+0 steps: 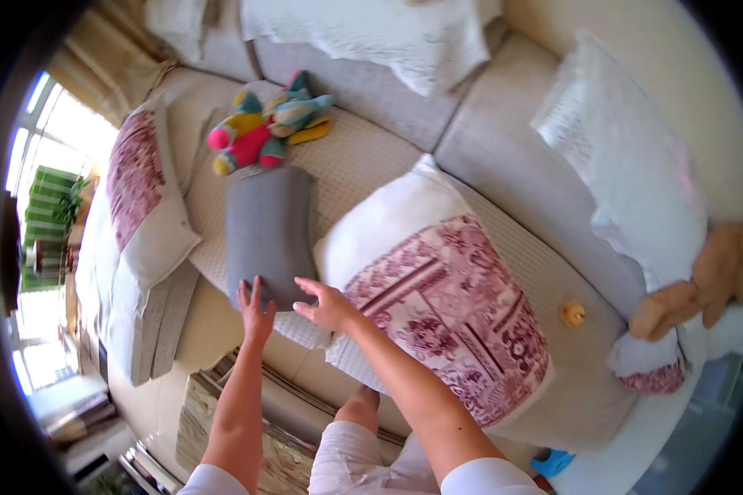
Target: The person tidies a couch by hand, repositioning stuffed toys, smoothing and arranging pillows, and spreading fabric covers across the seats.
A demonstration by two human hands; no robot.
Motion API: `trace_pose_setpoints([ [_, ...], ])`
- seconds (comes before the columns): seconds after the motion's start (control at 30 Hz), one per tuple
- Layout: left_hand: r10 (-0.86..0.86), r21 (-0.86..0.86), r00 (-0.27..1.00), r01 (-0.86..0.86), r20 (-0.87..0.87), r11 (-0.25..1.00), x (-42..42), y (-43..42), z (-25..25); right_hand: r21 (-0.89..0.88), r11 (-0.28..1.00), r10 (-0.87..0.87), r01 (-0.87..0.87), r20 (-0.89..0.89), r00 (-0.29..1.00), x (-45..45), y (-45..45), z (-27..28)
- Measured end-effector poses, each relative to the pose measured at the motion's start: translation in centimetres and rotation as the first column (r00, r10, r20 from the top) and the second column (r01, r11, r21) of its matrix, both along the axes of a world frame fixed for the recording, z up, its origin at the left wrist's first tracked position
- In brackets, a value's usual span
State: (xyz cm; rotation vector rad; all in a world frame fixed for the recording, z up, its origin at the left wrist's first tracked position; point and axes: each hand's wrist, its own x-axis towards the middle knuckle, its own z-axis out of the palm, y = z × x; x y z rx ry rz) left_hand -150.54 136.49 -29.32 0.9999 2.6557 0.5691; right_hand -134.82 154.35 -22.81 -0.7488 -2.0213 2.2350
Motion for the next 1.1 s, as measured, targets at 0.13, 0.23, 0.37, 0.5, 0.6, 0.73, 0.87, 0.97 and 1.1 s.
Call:
trace_pose_setpoints([
  [0.13,-0.116,-0.012,0.993,0.116,-0.030,0.993,4.6,3.3,1.7,-0.161,0.944,-0.301,0.289,-0.055,0.952,9.8,3.4,2.0],
  [0.23,-0.290,0.133,0.955,0.295,-0.056,0.946,11.5,7.3,3.6,-0.197,0.823,-0.560,0.533,-0.125,0.819,18.5,6.5,3.4],
  [0.37,-0.509,0.264,0.860,0.488,0.017,0.832,24.3,13.0,7.1,-0.073,0.605,-0.796,0.793,-0.078,0.600,31.1,10.1,2.9],
  [0.5,-0.658,0.137,0.747,0.646,0.089,0.751,35.4,16.3,8.8,0.280,0.319,-0.927,0.905,-0.104,0.359,43.6,13.7,-0.8],
  [0.6,-0.685,0.001,0.716,0.691,0.139,0.723,41.1,17.8,9.4,0.480,0.190,-0.962,0.857,-0.085,0.261,52.2,16.4,-4.4],
  [0.73,-0.608,-0.189,0.782,0.623,0.135,0.759,44.8,18.7,7.8,0.836,0.239,-0.940,0.494,0.070,0.335,59.4,19.2,-6.6],
  [0.87,-0.596,-0.294,0.793,0.604,0.128,0.741,45.6,19.7,7.3,0.863,0.372,-0.890,0.342,0.226,0.396,61.6,20.5,-7.6],
  [0.97,-0.596,-0.324,0.793,0.601,0.128,0.730,45.8,20.0,7.4,0.747,0.590,-0.789,0.306,0.452,0.417,62.2,21.1,-9.2],
  [1.1,-0.587,-0.361,0.795,0.598,0.154,0.715,45.6,20.2,6.6,0.808,0.582,-0.761,0.095,0.499,0.415,62.4,21.8,-10.1],
])
